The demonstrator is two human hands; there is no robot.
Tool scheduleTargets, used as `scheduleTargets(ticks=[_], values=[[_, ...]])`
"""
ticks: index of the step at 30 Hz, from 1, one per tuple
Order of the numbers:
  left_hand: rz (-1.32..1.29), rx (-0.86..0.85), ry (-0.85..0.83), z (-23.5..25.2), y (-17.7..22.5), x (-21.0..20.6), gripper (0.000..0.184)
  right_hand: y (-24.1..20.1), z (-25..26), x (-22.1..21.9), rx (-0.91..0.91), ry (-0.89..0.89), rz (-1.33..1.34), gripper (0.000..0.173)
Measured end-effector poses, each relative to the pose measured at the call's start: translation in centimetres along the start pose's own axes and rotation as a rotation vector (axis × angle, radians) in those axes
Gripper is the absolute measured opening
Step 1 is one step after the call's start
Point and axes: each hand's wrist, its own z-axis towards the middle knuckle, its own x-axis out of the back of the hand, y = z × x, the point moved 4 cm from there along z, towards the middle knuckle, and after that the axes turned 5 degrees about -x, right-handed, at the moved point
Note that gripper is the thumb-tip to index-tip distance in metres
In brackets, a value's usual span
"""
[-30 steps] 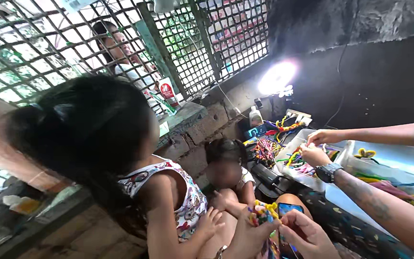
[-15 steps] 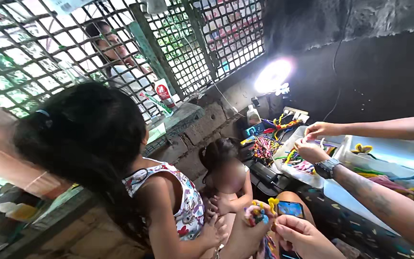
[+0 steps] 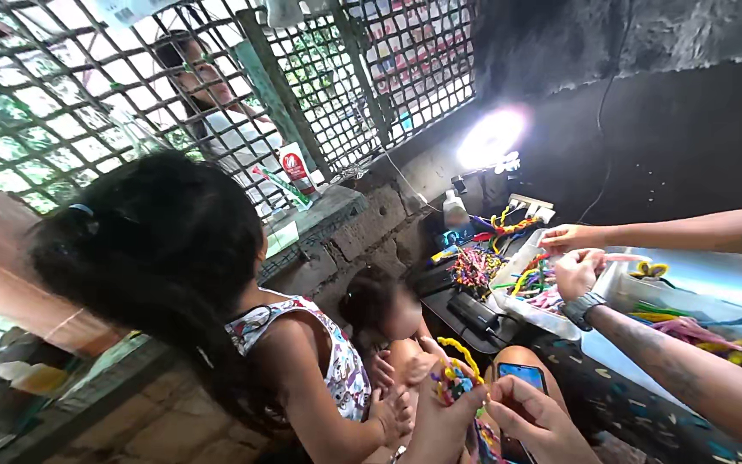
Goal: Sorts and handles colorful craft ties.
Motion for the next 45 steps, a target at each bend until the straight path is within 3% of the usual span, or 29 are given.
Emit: scheduleTargets(ticks=[5, 9, 12, 16, 23, 25, 28, 31, 34, 38, 41, 45], values=[[0.019, -0.074, -0.096, 0.1, 0.4, 0.3, 0.023, 0.2, -0.5, -0.3, -0.282, -0.341, 0.34, 0.034], [0.041, -0.045, -0.193, 0.0, 0.5, 0.5, 0.027, 0.5, -0.5, -0.4, -0.388, -0.382, 0.527, 0.027], [0.072, -0.074, -0.255, 0.1, 0.7, 0.5, 0.018, 1.3, -0.3, -0.6, -0.355, -0.354, 0.602, 0.02], [0.011, -0.054, -0.153, -0.3, 0.8, 0.4, 0.02, 1.1, -0.1, -0.9, -0.203, -0.246, 0.516, 0.014], [-0.028, -0.001, 0.052, -0.7, 0.3, 0.1, 0.018, -0.3, 0.1, -1.1, 0.077, 0.06, 0.082, 0.012], [-0.038, 0.023, 0.097, -0.7, 0.2, 0.1, 0.015, -0.7, 0.0, -1.2, 0.15, 0.112, -0.075, 0.004], [-0.076, 0.038, 0.138, -0.7, 0.3, 0.0, 0.012, -0.9, 0.0, -1.4, 0.176, 0.11, -0.151, 0.006], [-0.12, 0.019, 0.127, -0.6, 0.4, 0.2, 0.013, -0.9, 0.1, -1.7, 0.085, 0.02, 0.012, 0.004], [-0.125, 0.005, 0.087, -0.5, 0.7, 0.4, 0.016, -0.4, 0.1, -2.0, -0.035, -0.081, 0.306, 0.014], [-0.154, 0.108, 0.145, -0.7, 0.8, 0.3, 0.013, 0.5, 0.2, -2.4, -0.189, -0.242, 0.614, 0.015], [-0.181, 0.169, 0.172, -0.7, 1.0, 0.2, 0.011, 0.7, 0.3, -2.4, -0.229, -0.338, 0.678, 0.009], [-0.18, 0.126, 0.148, -0.7, 1.0, 0.3, 0.012, 0.6, 0.4, -2.1, -0.221, -0.363, 0.636, 0.012]])
